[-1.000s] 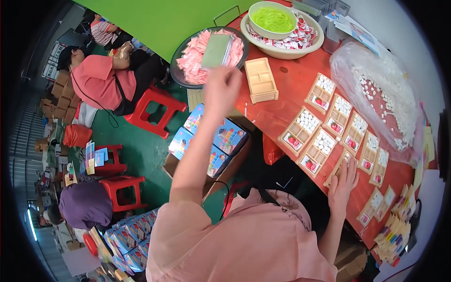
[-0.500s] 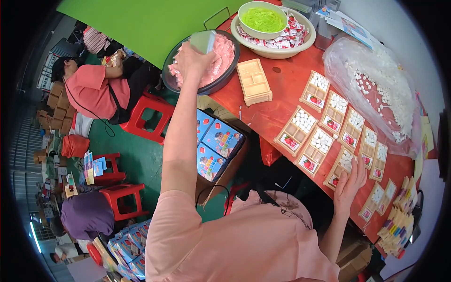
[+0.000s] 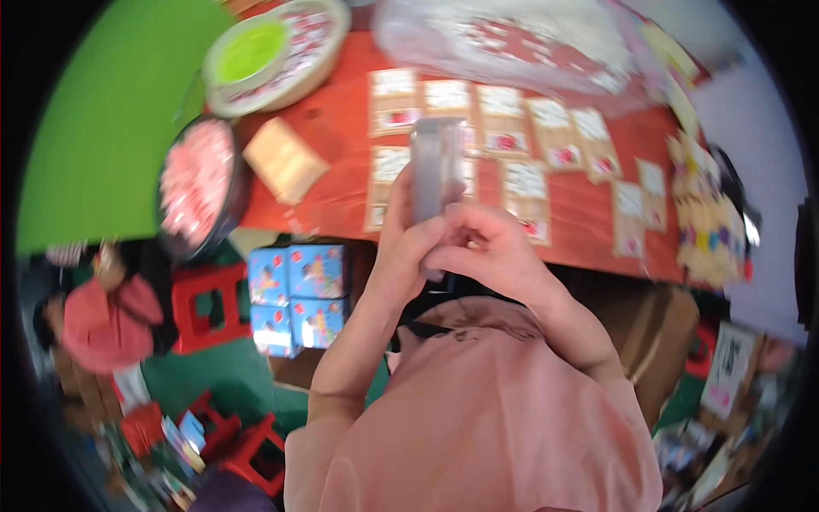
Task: Package small white blocks into partitioned boxes and seal them in plastic sleeves.
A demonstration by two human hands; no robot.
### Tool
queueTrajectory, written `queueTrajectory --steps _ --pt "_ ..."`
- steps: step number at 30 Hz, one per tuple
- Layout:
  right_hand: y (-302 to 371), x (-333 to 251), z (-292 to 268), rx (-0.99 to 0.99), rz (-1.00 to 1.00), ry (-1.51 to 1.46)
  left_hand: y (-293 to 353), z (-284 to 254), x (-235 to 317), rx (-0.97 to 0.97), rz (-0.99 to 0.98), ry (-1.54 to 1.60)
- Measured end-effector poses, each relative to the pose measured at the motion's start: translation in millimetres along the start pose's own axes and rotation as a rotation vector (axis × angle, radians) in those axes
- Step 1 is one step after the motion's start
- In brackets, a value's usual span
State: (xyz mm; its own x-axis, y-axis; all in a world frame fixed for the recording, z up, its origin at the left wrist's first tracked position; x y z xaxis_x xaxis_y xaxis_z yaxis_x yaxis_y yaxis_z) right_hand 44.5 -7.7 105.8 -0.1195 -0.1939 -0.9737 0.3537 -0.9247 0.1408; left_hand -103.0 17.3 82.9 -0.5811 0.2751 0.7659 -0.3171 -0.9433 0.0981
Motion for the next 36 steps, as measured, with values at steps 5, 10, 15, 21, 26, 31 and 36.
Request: queueTrajectory --steps 5,10,15,21,26,31,36 --pt "39.0 1.8 -43.8 0.010 0.084 -0.102 4.5 24.8 -42.7 -0.155 -0.062 0.026" --pt "86.8 32.3 -66.8 0.110 0.144 -0.257 16.8 44.1 -75.5 -0.307 -0.172 -0.081" --pt "121.5 37.4 -66.9 0.090 0.077 -0.385 25.5 55.0 -86.4 -0.384 -0.096 -0.347" --pt "145.2 44.3 -71.1 0.163 -0.058 -0.416 27.7 83.6 -92.8 -0.508 -0.050 -0.453" --pt "154.0 52.8 -61.1 0.389 -0.202 -0.394 24.0 94.1 -103.2 -0.498 0.129 -0.551" --pt "159.0 45.7 -57.5 0.512 -0.260 -0.289 30.2 113.1 -98.1 -0.323 0.032 -0.523" --pt "172.7 46.7 -68.4 0.520 -0.278 -0.510 36.1 112.2 -95.0 -0.307 -0.018 -0.452"
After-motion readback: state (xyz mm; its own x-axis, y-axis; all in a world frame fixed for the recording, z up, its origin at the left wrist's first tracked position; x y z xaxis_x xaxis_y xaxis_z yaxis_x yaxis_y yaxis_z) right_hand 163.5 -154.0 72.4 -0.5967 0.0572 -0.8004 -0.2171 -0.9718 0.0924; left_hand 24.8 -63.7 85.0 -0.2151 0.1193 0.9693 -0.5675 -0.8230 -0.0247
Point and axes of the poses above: each hand's wrist, its own y-axis away from the middle knuckle, its own z-axis out of the palm, x = y × z, the point moved 1 cm from there along -y, towards the middle knuckle, and after that the axes turned 3 degrees about z, right-handed, at the moved point
